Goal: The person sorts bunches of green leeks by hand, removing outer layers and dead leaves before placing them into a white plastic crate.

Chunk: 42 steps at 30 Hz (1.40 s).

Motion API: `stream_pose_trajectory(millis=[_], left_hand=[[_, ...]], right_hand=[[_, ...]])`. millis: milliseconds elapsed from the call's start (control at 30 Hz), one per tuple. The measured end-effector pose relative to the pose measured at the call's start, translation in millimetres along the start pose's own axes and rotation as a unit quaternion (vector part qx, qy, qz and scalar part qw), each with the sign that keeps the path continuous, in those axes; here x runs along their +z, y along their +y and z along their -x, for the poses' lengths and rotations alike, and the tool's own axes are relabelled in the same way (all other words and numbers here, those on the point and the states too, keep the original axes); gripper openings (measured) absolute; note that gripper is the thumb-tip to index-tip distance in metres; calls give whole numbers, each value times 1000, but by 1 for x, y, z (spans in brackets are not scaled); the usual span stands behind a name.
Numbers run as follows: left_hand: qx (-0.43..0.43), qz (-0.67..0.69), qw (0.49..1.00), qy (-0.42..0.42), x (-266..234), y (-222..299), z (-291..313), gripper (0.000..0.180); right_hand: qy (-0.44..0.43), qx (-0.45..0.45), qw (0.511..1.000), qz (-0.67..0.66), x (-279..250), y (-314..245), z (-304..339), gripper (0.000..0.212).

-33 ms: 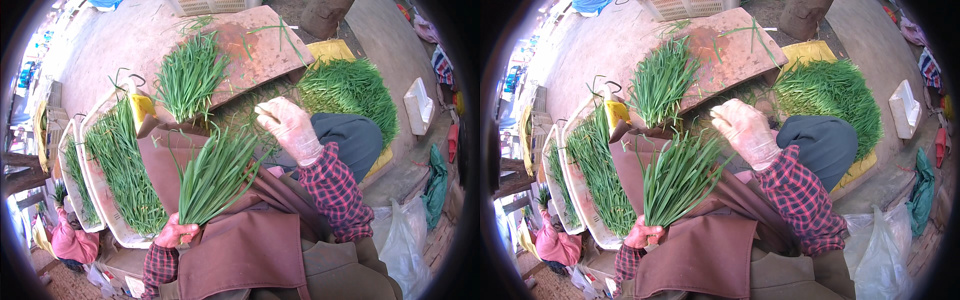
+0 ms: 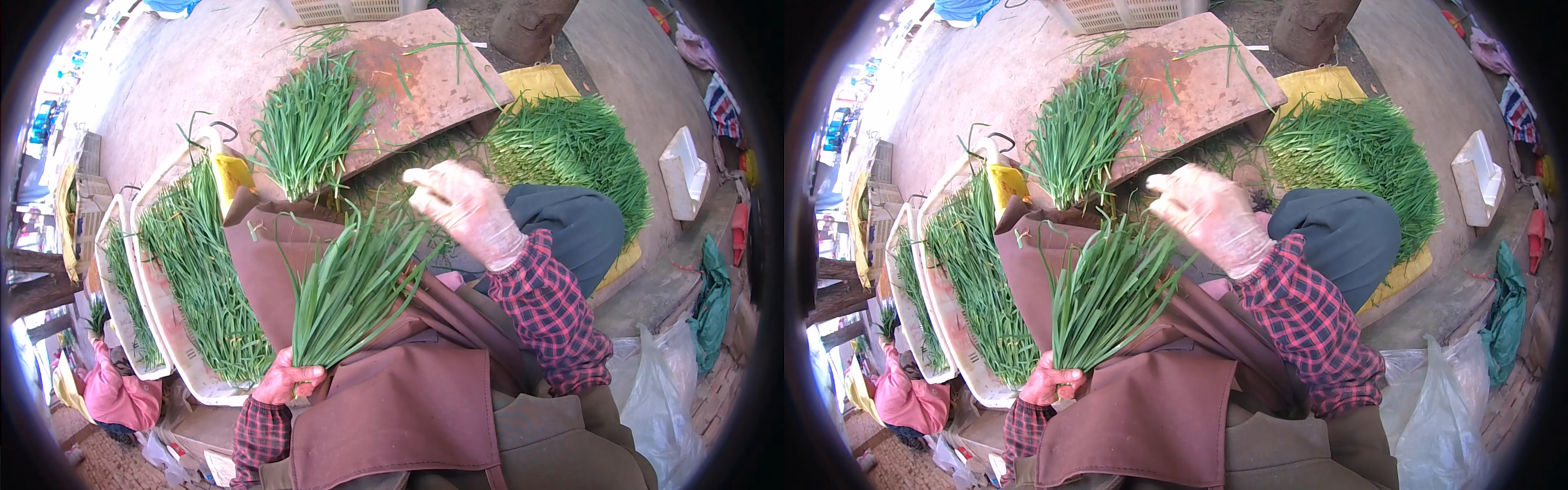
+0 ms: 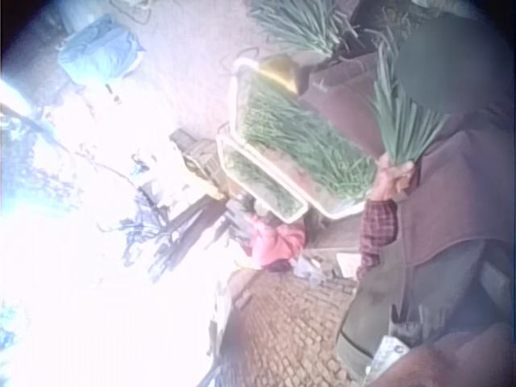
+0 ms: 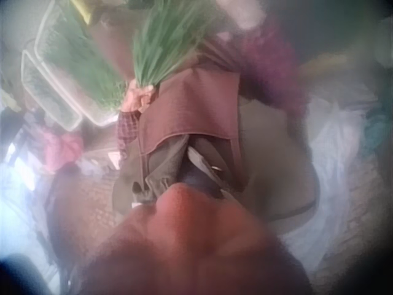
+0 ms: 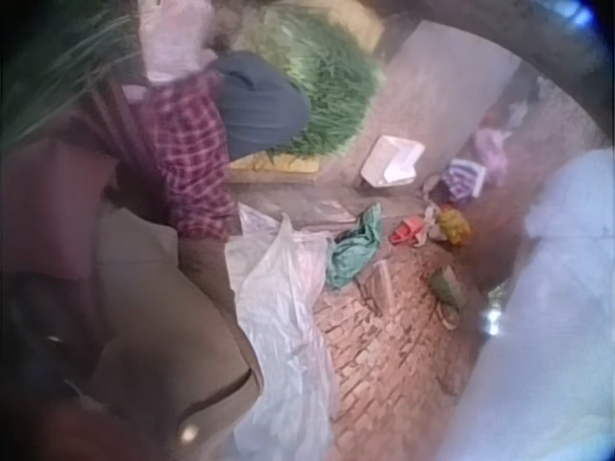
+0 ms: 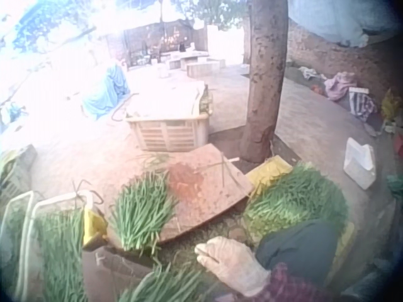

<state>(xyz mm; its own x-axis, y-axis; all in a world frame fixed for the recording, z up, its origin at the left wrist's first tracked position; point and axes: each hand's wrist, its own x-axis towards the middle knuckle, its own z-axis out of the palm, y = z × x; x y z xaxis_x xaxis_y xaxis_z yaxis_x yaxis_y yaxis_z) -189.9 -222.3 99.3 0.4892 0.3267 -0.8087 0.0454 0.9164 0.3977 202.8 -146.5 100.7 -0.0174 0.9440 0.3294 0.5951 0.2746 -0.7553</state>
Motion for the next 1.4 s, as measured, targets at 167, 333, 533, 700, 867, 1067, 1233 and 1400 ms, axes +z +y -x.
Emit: stream_pose_trajectory(millis=[167,333,533,700,867,1067,1233,1400], left_hand=[[-21,-36,999,28,9,9,2,25],[-20,-57,998,12,7,11,2,31],[-19,-103,994,6,3,11,4,31],[-11,-117,993,5,4,13,7,31],[-9,-148,989,-2,2,12,9,27],[-9,-152,988,-1,1,11,9,24],[-13,-162,987,-10,-5,9,8,22],[10,-185,982,-19,-7,5,8,20]], right_hand=[[-183,-50,980,65,36,-19,0,40],[-169,25,978,-122,61,-9,6,19],[-34,327,886,-326,13,-3,-13,15],[-68,314,926,-200,-11,12,-18,22],[-194,150,965,-93,-13,20,-19,23],[-369,167,911,-76,0,15,-21,33],[-285,-155,946,-24,39,30,9,28],[-70,233,927,-287,36,18,18,15]])
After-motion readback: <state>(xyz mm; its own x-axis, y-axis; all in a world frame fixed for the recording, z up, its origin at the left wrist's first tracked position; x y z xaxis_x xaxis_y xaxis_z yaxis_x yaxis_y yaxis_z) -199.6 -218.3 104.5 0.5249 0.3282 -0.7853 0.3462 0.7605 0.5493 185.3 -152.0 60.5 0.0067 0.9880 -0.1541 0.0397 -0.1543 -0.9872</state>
